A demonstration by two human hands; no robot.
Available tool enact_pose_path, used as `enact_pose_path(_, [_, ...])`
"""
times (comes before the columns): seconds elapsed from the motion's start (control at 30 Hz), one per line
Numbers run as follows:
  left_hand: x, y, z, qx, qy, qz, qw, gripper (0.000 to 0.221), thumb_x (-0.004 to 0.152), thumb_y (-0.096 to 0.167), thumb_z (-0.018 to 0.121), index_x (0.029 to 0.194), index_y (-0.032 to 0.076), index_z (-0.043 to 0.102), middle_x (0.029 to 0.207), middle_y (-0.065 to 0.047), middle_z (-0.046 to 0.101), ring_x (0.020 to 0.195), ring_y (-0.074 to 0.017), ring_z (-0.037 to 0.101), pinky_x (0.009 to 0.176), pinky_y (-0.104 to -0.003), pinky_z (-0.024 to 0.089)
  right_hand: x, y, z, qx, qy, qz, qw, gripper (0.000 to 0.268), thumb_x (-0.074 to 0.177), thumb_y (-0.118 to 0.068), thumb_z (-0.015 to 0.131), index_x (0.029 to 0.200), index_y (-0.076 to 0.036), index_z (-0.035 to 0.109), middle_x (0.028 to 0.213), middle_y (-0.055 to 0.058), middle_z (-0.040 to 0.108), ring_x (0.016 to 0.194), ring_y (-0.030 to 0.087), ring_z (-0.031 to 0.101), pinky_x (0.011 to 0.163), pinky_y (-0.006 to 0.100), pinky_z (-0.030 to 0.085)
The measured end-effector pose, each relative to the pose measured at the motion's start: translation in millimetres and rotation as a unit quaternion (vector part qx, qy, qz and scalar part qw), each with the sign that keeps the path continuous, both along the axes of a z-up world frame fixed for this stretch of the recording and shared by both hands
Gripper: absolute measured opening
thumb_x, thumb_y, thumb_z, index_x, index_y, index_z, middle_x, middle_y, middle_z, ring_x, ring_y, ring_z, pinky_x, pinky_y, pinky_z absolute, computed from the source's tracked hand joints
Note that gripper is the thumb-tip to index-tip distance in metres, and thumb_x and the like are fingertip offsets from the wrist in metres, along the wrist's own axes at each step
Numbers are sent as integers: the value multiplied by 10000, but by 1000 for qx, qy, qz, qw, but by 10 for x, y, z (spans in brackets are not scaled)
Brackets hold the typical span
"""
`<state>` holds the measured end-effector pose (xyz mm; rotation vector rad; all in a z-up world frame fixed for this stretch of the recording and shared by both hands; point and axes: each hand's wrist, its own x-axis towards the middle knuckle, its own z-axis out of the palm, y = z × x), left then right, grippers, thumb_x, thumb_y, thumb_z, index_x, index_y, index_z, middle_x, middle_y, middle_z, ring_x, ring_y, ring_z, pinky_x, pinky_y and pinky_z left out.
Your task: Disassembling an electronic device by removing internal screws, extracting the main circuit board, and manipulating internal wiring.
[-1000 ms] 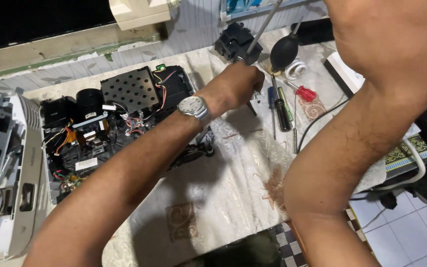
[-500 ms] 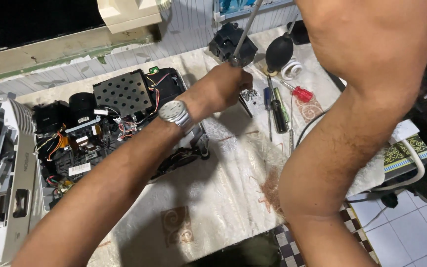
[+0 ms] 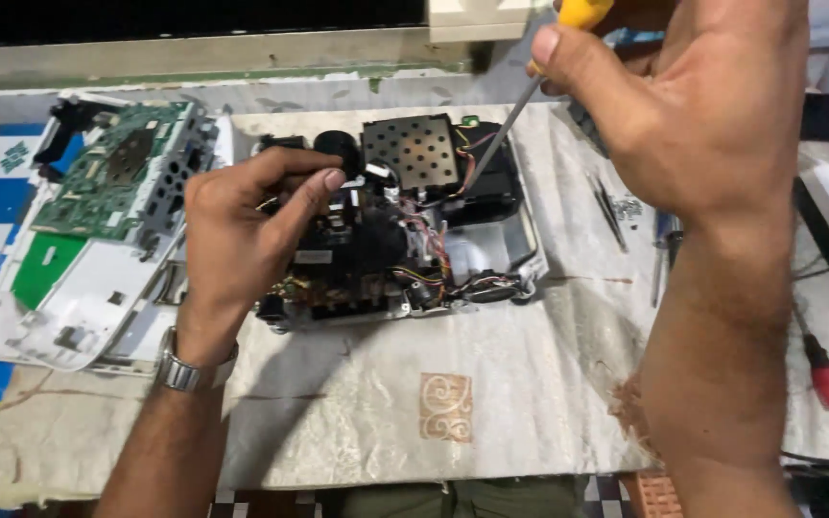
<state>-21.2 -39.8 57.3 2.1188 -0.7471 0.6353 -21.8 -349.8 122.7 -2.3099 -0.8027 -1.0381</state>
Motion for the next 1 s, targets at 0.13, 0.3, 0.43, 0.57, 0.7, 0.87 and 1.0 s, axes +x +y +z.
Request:
enact_pose_path(0.13, [114,153,-321,13,18,4,1000,173,1017,192,691,1109,59,753,956,-65,766,760,-129,660,631,-256,524,20,364,-29,102,66,125,985,623,1111,206,815,1379,-17,298,1295,265,482,1093,366,633,950,433,633])
enact_pose_path(0.3, [302,89,-474,45,-3,-82,996,209,1044,213,610,1168,68,697,1082,-99,760,1000,-213,716,900,-377,591,-86,617,-60,150,148,138,968,851,1165,228,762,1516,-219,130,1265,279,603,1107,342,716,963,398,698])
enact_pose_path(0.43, [359,97,-442,58,-2,-95,994,156,1020,144,654,1148,78,714,1104,-92,775,1004,-207,753,926,-377,619,-137,742,1,130,136,137,973,749,1082,226,739,1393,-161,178,1171,270,530,1019,325,659,903,366,621])
enact_pose_path(0.57, [371,113,-494,41,1,-87,995,149,1013,145,675,1145,99,727,1073,-65,784,939,-167,760,862,-331,648,-58,750,-32,100,98,141,980,678,1072,189,739,1391,-95,214,1410,160,225,1021,324,629,874,361,597])
enact_pose_path(0.7, [301,199,-614,22,-50,-65,996,154,1012,124,702,1165,107,713,1019,-37,782,828,-117,706,710,-244,624,50,735,-90,91,121,155,976,692,1016,219,710,1370,-102,209,1335,213,300,1011,309,625,872,346,594])
enact_pose_path(0.87, [285,293,-654,8,-72,-25,997,162,1016,103,682,1175,101,712,1006,-55,783,801,-119,729,687,-240,629,154,737,-167,65,142,129,979,688,986,142,743,1364,-101,223,1201,205,470,970,262,628,808,309,580])
enact_pose_path(1.0, [306,274,-711,9,-75,-18,997,156,1019,121,660,1163,104,720,953,-51,788,768,-116,718,656,-229,613,208,765,-235,73,151,130,977,685,945,131,757,1348,-75,243,1352,183,358,988,252,652,828,306,589])
